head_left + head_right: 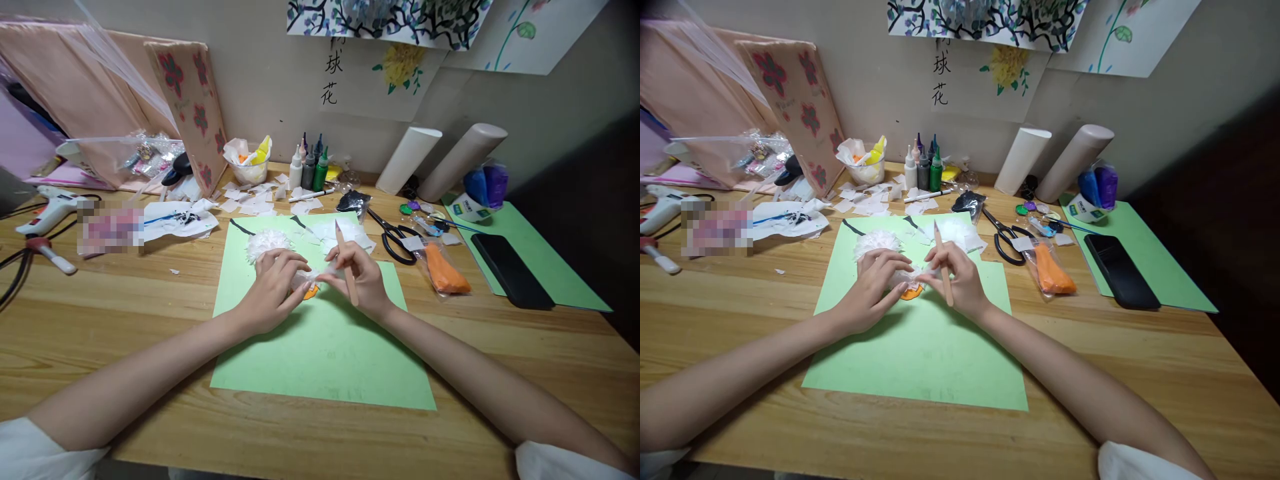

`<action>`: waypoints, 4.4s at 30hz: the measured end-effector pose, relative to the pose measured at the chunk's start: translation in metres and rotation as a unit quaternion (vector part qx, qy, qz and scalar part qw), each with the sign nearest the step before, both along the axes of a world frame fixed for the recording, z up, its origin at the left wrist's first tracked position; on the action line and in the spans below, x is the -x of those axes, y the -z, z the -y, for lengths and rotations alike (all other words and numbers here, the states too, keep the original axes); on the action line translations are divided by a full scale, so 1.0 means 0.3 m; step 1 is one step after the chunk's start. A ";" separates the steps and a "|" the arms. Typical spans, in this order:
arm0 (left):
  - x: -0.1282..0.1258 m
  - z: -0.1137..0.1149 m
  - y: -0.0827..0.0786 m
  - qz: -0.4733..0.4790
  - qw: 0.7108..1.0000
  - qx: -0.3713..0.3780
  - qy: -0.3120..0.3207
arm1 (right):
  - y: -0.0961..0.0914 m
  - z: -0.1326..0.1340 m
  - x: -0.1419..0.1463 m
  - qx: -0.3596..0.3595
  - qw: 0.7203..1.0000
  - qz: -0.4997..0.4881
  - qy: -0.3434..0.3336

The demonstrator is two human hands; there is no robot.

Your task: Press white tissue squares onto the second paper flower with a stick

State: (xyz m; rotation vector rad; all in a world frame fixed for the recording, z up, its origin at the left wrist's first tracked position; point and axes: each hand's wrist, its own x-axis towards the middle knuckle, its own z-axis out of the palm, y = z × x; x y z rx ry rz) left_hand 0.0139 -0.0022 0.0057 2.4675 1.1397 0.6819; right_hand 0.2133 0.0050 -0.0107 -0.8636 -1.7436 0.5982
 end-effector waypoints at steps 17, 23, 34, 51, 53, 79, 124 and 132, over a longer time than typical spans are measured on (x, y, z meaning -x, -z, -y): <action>-0.003 -0.002 0.002 -0.045 0.997 -0.040 0.053 | 0.007 0.029 0.024 -0.019 0.983 0.134 -0.125; -0.010 0.000 0.011 -0.038 0.999 -0.024 -0.006 | 0.016 0.013 0.014 0.007 0.986 0.116 -0.118; -0.007 -0.010 0.019 -0.018 1.000 -0.017 -0.016 | 0.018 0.021 0.014 0.008 0.982 0.073 -0.172; 0.000 -0.007 -0.002 -0.007 1.000 0.008 0.008 | 0.009 0.026 0.039 0.131 0.983 0.031 -0.123; -0.001 -0.007 -0.003 -0.013 1.000 0.005 0.003 | 0.011 0.025 0.039 0.128 0.983 0.039 -0.122; -0.006 -0.008 0.008 -0.023 0.999 0.008 -0.022 | -0.009 0.054 0.028 -0.222 0.951 0.196 -0.086; -0.004 -0.003 0.011 -0.009 0.999 0.029 -0.036 | 0.011 0.062 0.051 -0.110 0.974 0.197 -0.025; -0.006 -0.003 0.008 -0.009 0.999 0.031 -0.033 | 0.014 0.064 0.029 -0.183 0.968 0.167 -0.046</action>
